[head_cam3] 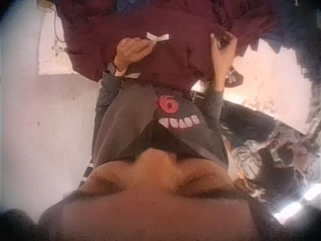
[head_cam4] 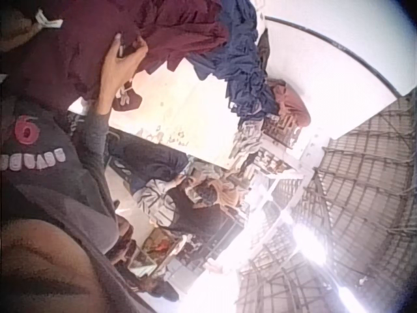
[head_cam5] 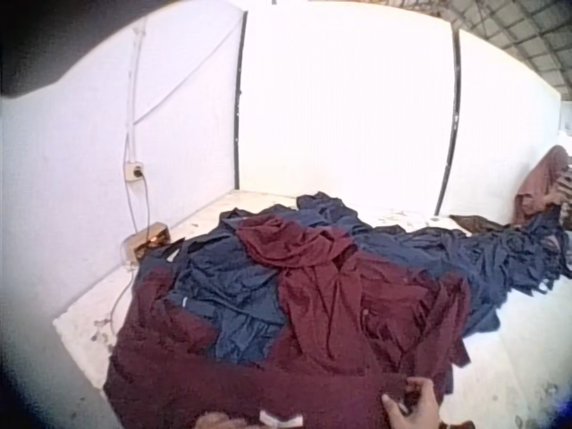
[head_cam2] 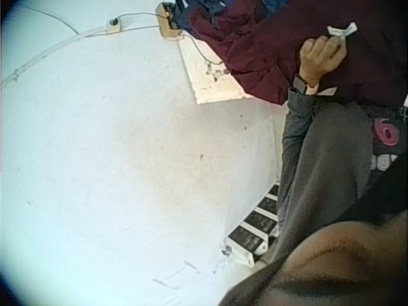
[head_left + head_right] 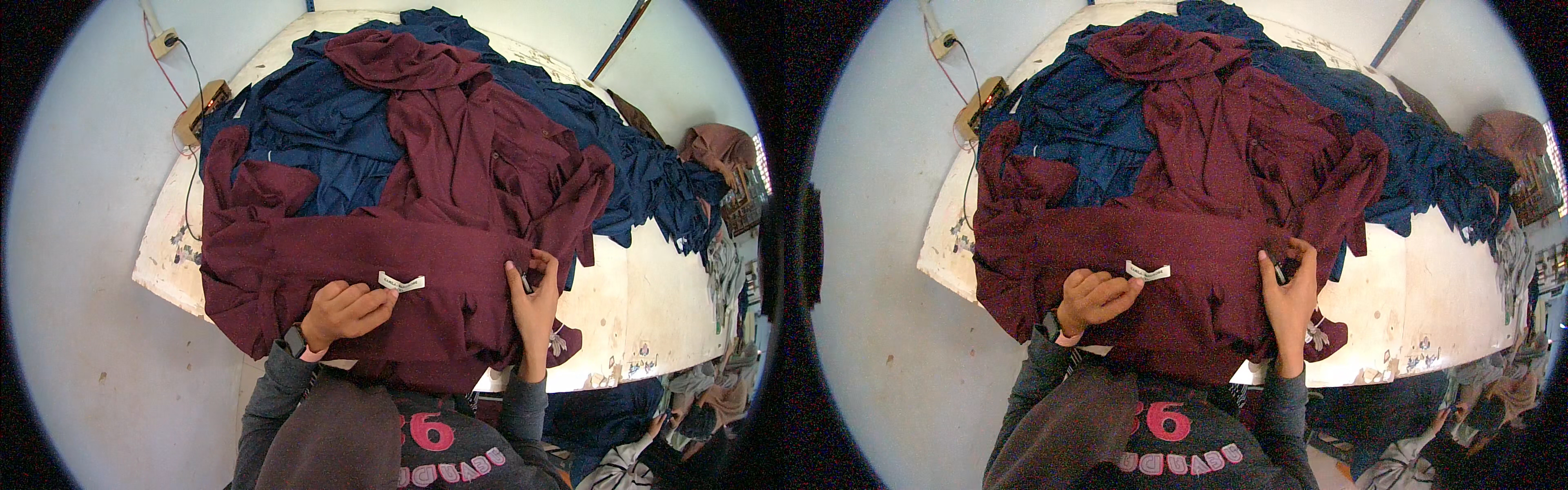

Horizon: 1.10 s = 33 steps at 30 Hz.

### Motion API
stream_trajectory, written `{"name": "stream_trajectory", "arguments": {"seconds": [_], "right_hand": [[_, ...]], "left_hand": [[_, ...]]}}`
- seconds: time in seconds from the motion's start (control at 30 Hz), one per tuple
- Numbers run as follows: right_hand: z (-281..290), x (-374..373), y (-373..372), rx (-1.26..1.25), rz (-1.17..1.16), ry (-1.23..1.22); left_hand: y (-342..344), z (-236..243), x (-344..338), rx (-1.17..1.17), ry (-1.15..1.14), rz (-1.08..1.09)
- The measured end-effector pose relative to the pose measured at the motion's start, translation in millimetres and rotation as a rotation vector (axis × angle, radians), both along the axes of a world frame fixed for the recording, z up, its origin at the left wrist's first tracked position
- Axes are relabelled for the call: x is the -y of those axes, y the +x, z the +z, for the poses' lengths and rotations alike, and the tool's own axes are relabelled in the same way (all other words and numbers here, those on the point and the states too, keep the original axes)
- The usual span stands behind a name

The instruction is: The person uses a small knife to cut a maroon long-sleeved shirt on a table. They repeatedly lift, fold, and cut sections of the fabric, including the sleeves and body, while other garments lie nearby.

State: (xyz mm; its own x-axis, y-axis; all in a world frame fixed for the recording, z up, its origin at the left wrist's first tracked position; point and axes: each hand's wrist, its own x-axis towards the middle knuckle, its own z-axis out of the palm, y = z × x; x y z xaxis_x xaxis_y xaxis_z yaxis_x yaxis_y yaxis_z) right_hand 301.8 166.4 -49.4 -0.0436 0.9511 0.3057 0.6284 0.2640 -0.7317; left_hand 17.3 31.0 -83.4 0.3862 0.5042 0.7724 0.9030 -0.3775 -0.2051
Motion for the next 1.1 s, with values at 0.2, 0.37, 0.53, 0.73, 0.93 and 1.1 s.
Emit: {"name": "stream_trajectory", "arguments": {"seconds": [0.2, 0.37, 0.53, 0.73, 0.93, 1.1], "right_hand": [[-6, 2, 7, -0.019, -0.052, 0.035], [-1, 10, 2, 0.440, -0.126, 0.621], [47, 48, -12, 0.267, 0.528, 0.906], [49, 60, -36, 0.002, 0.561, 0.699], [50, 51, -50, 0.156, -0.012, 0.598], [58, 67, -87, 0.302, 0.048, 0.821]], "left_hand": [[5, 5, 2, 0.047, -0.203, 0.046], [45, 32, 8, 0.873, -0.890, -0.235], [71, 41, 9, 1.969, -1.188, -0.873], [32, 95, 0, 1.506, -1.109, -0.575], [-60, 89, 38, 0.545, -0.366, 0.663], [-106, 64, 65, 0.525, -0.552, 0.635]]}}
